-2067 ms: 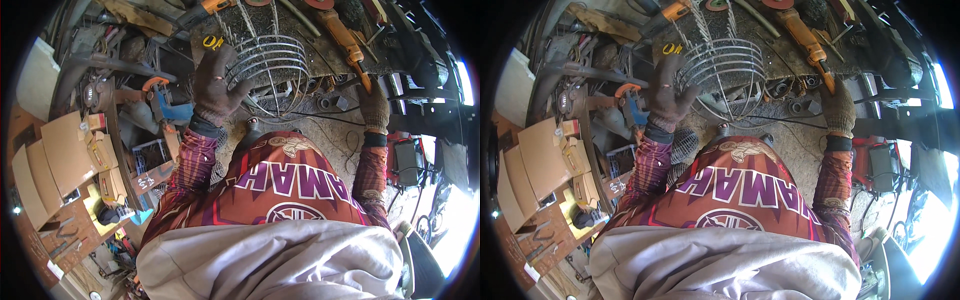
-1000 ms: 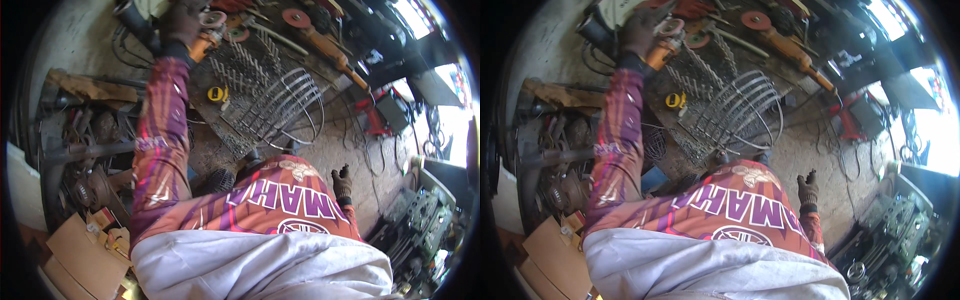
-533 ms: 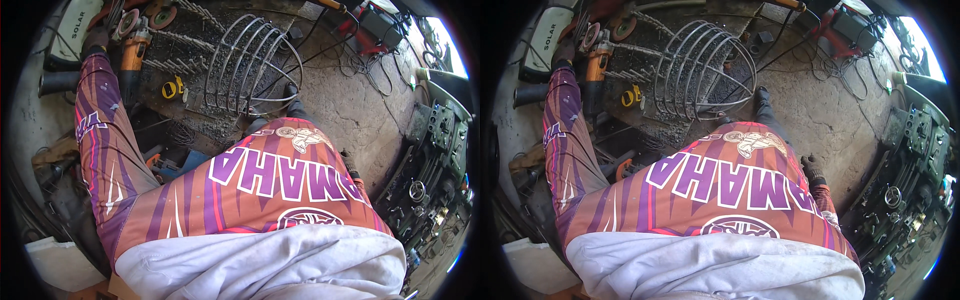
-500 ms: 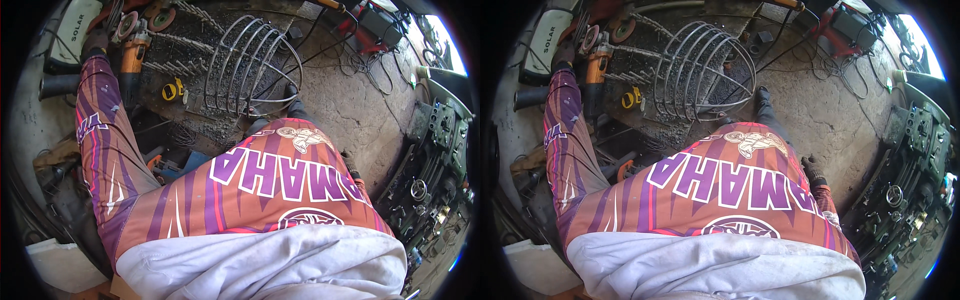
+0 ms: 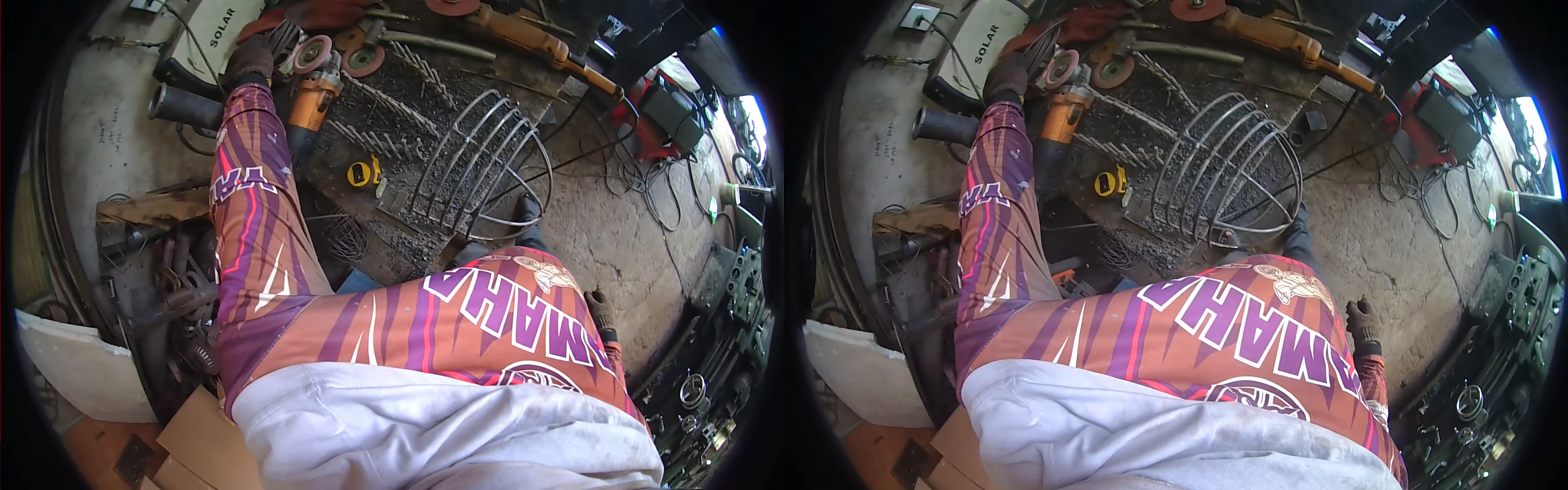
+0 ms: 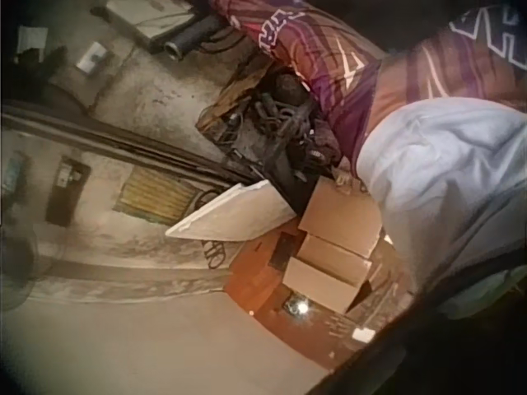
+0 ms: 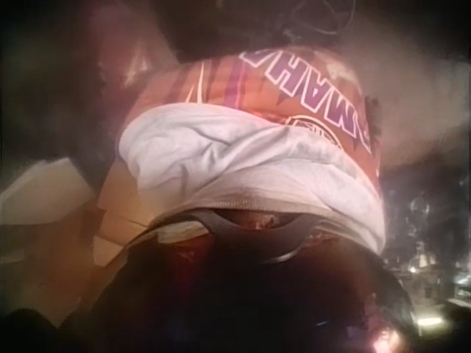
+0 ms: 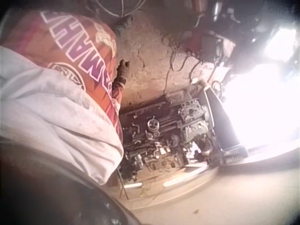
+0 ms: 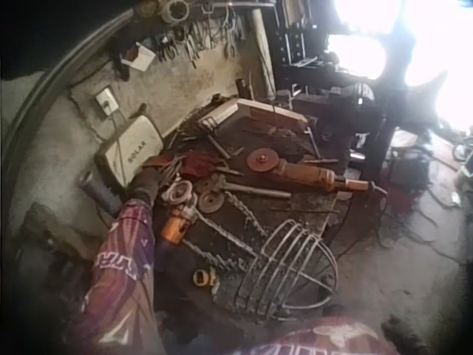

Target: The person uses an angle grinder to cut and smooth metal bars, then uses a welding tool to join the bars together to form a spherical metal cage.

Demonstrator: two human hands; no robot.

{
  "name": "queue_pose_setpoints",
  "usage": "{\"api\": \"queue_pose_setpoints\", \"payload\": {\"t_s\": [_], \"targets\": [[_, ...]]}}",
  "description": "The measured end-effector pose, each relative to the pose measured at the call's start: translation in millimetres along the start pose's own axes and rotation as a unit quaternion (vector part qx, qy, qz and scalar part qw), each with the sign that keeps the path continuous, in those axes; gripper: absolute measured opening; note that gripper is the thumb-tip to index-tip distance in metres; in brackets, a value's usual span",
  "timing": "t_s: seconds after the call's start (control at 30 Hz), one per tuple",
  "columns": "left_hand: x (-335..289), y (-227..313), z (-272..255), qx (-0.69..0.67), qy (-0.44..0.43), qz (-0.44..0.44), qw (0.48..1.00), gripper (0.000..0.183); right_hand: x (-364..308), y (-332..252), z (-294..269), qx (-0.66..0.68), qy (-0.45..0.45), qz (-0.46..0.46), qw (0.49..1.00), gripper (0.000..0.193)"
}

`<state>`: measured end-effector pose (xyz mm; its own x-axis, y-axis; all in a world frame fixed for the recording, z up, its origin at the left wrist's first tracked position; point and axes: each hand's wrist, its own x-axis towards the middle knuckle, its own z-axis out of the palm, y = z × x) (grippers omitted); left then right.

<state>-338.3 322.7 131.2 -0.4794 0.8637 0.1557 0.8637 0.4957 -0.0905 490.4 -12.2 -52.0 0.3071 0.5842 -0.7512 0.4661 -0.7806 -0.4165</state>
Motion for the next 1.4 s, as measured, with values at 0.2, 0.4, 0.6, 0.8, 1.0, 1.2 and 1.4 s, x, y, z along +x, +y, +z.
{"api": "queue_pose_setpoints", "payload": {"t_s": [0.2, 0.4, 0.6, 0.8, 1.0, 1.2, 1.4], "targets": [[10, -9, -54, -0.116, 0.128, -0.036, 0.984, 0.037, -1, -24, 1, -0.026, -0.008, 0.015, 1.0, 0.046], [-8, -3, -117, -0.59, 0.054, 0.011, 0.805, 0.024, 54, 12, 9, 0.041, -0.033, -0.008, 0.999, 0.045], [-94, 68, -204, -0.625, -0.035, 0.028, 0.779, 0.03, 110, -16, 15, -0.023, 0.102, -0.263, 0.959, 0.047], [-236, 136, -183, -0.59, -0.17, 0.172, 0.77, 0.023, 4, -239, -11, 0.165, 0.047, -0.407, 0.897, 0.044], [-345, 217, -172, -0.451, -0.167, 0.199, 0.854, 0.023, -37, -348, 0, 0.124, -0.082, -0.655, 0.741, 0.043], [-390, 234, -137, -0.384, -0.092, 0.188, 0.899, 0.021, -16, -372, 20, -0.139, -0.118, -0.747, 0.639, 0.036], [-423, 249, -135, -0.416, -0.048, -0.021, 0.908, 0.025, 11, -383, 51, -0.174, -0.183, -0.759, 0.6, 0.03]]}}
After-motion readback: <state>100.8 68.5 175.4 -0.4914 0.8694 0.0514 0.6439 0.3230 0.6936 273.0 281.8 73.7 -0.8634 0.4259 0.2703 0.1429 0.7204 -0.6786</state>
